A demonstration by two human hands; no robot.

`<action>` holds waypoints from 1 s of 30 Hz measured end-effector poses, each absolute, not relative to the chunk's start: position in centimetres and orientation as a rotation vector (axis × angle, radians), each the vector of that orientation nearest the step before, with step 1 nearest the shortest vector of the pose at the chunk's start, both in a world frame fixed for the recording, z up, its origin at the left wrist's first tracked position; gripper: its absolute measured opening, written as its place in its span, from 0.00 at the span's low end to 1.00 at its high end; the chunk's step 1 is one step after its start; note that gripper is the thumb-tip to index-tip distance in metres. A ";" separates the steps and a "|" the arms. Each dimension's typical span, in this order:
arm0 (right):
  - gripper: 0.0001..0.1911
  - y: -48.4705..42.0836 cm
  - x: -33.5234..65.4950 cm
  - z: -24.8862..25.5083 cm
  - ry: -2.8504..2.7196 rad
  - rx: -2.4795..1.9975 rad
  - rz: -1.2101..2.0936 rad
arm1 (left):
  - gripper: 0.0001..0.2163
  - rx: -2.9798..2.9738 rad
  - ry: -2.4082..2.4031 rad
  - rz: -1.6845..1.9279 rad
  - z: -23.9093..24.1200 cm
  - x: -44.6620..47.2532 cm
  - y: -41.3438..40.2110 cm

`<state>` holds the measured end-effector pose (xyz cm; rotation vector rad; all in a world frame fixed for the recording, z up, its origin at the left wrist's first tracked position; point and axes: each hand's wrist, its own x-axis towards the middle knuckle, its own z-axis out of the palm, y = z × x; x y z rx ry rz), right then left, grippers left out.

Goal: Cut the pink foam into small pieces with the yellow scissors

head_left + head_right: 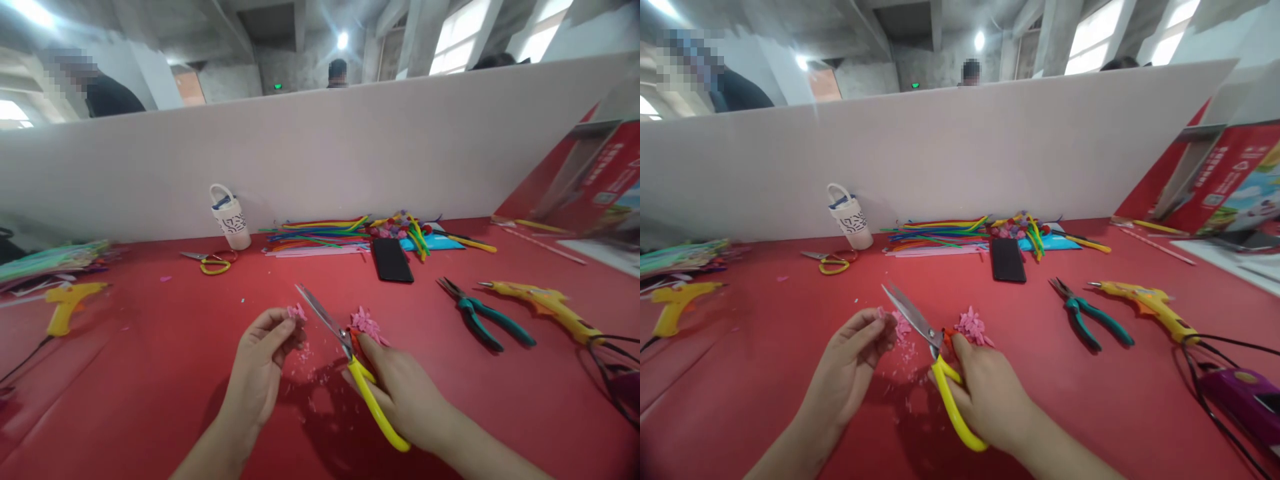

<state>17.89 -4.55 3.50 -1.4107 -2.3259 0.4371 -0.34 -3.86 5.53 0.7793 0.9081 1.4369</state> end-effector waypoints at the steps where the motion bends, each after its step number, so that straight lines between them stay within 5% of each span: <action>1: 0.11 -4.6 17.8 3.4 -2.360 -1.414 0.380 | 0.01 0.764 0.883 1.456 5.6 -0.4 -3.8; 30: 0.09 -5.2 17.7 2.2 -2.447 -1.357 -0.121 | 0.04 0.704 0.822 1.549 6.0 0.2 -4.6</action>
